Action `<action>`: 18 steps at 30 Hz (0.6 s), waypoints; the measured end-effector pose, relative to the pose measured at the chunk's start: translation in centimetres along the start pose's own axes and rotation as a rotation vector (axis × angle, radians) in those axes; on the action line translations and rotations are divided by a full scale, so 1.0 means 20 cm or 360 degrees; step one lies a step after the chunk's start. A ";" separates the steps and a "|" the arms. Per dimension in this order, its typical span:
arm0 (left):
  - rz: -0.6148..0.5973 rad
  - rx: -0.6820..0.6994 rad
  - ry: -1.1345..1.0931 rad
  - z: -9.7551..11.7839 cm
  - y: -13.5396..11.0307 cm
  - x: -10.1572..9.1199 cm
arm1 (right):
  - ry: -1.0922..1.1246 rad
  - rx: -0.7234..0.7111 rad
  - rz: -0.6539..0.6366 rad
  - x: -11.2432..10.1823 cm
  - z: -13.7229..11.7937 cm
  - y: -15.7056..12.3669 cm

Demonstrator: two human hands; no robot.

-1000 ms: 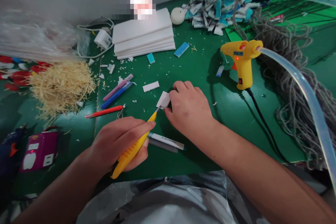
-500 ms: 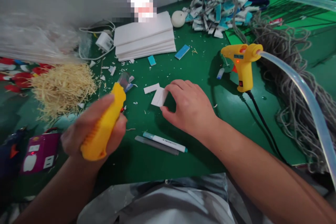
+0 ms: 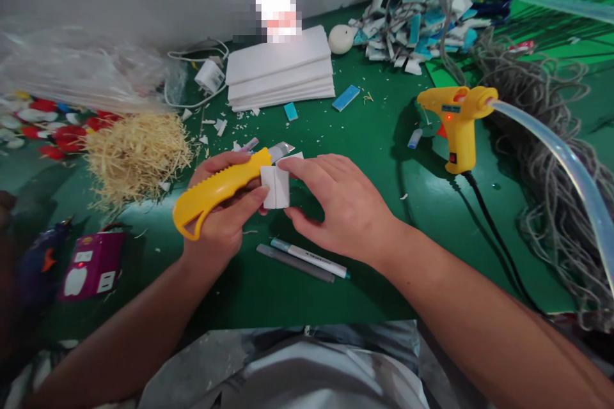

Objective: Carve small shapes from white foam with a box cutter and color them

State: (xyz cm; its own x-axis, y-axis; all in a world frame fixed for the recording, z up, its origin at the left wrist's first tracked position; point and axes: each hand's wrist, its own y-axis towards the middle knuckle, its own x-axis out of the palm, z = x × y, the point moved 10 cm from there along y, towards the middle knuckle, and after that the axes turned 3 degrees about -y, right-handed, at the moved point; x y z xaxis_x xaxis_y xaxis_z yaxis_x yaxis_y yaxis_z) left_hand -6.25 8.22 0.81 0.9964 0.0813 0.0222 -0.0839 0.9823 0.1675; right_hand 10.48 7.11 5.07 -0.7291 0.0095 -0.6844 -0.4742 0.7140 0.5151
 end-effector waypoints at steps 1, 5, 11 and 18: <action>0.0009 0.0011 -0.0024 0.00 0.00 0.00 | 0.0154 0.0077 -0.0024 0.01 0.02 0.00; 0.0031 0.0071 -0.0031 0.01 -0.01 0.00 | 0.0856 0.0489 -0.0066 0.10 0.12 -0.02; -0.0007 0.0038 0.0006 0.02 -0.03 0.02 | 0.1216 0.0821 -0.0079 0.16 0.16 -0.03; -0.0017 -0.0102 -0.0205 -0.02 -0.02 0.04 | 0.1571 0.0951 -0.0129 0.21 0.17 -0.03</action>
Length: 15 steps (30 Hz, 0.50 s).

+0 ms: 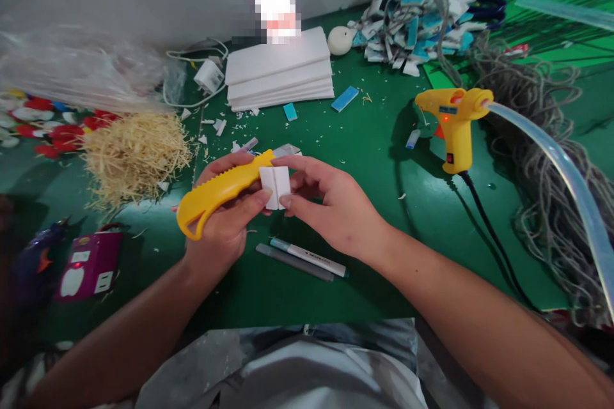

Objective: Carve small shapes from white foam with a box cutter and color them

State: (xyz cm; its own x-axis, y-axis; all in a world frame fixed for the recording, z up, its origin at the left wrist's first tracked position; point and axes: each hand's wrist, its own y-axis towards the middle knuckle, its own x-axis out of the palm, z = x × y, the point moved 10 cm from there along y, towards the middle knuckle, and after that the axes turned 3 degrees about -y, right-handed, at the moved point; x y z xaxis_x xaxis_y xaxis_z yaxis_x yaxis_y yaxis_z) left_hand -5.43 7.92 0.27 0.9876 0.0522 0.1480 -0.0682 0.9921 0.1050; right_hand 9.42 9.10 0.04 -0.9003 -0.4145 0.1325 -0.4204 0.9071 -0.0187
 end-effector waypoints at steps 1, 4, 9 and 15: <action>-0.0005 -0.0031 -0.0033 -0.01 0.00 0.00 | 0.0069 0.0022 -0.0023 0.01 0.01 0.00; -0.0015 -0.0137 -0.0116 -0.04 0.00 0.01 | 0.0241 0.0064 -0.0084 0.03 0.02 0.00; -0.0070 -0.0166 -0.0169 -0.04 0.00 0.02 | 0.0325 0.0103 -0.0116 0.03 0.03 0.00; -0.0085 -0.0185 -0.0117 -0.02 -0.01 0.02 | 0.0384 0.0125 -0.0182 0.04 0.03 0.00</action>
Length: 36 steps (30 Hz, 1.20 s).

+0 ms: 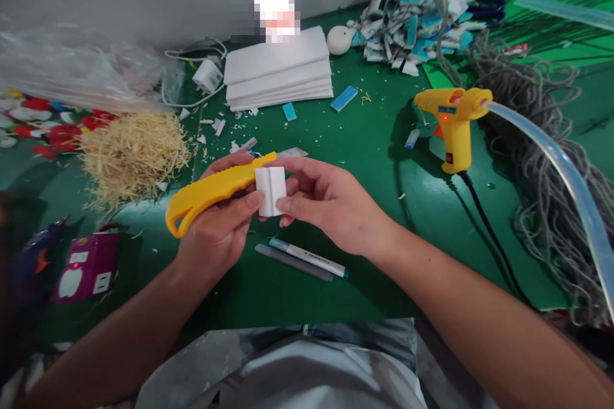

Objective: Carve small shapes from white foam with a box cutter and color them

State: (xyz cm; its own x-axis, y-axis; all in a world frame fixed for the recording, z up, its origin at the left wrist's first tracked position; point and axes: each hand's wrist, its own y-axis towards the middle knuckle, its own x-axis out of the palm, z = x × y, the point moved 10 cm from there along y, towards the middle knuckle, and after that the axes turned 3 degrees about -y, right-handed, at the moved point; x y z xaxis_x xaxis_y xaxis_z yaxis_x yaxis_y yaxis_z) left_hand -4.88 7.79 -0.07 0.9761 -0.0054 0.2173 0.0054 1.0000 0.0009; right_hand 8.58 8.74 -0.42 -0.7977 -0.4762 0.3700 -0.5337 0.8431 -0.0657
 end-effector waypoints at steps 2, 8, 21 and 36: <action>0.0019 -0.0024 0.0014 0.00 0.00 -0.01 | 0.0036 0.0031 0.0016 0.00 0.01 0.00; -0.0045 -0.0017 0.0082 0.00 -0.01 0.00 | 0.0101 0.0052 0.0023 0.01 0.00 0.00; -0.0020 0.0081 0.0080 0.03 -0.01 0.00 | -0.0047 -0.0053 -0.0014 0.02 -0.02 -0.01; 0.0129 0.0476 0.0217 0.08 -0.04 -0.03 | -0.0795 -0.0396 0.0402 -0.05 -0.16 -0.07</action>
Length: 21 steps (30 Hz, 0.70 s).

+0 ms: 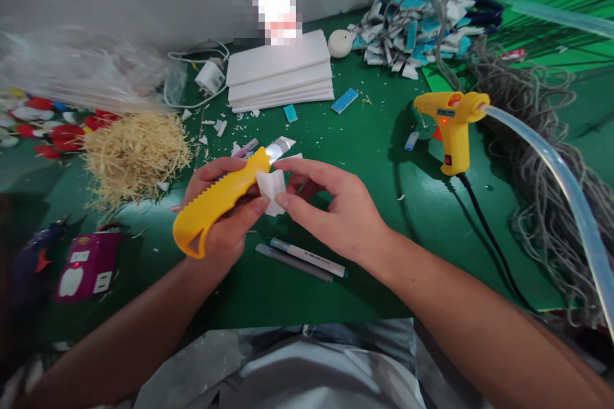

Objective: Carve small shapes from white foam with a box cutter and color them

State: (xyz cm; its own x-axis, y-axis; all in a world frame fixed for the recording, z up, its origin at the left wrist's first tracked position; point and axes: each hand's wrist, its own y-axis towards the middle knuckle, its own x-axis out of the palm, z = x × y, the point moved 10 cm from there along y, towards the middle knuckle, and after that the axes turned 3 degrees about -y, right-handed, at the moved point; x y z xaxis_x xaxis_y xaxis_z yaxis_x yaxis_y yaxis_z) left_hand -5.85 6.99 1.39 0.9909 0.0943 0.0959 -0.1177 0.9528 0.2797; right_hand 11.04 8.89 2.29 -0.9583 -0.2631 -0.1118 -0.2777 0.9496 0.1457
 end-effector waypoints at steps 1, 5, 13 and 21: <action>-0.0012 0.0004 0.0015 0.00 0.00 0.00 | -0.0014 -0.0021 -0.0005 0.00 -0.01 0.00; -0.0136 0.0063 0.0076 0.03 0.01 0.04 | -0.0107 -0.0090 0.0017 0.00 -0.03 0.00; -0.0142 0.0354 0.0284 0.11 0.01 0.03 | -0.0528 -0.0394 0.0126 -0.03 -0.10 -0.03; -0.0301 0.0952 0.0644 0.24 -0.07 0.00 | -0.1100 -0.0363 0.0185 -0.12 0.01 0.02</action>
State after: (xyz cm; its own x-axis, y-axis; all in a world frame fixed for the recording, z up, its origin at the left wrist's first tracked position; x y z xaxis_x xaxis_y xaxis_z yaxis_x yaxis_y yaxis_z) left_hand -5.94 4.20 5.53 0.9308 0.1530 -0.3321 0.1564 0.6545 0.7397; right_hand 13.24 9.93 2.39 -0.7417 0.0765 -0.6664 -0.2561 0.8859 0.3867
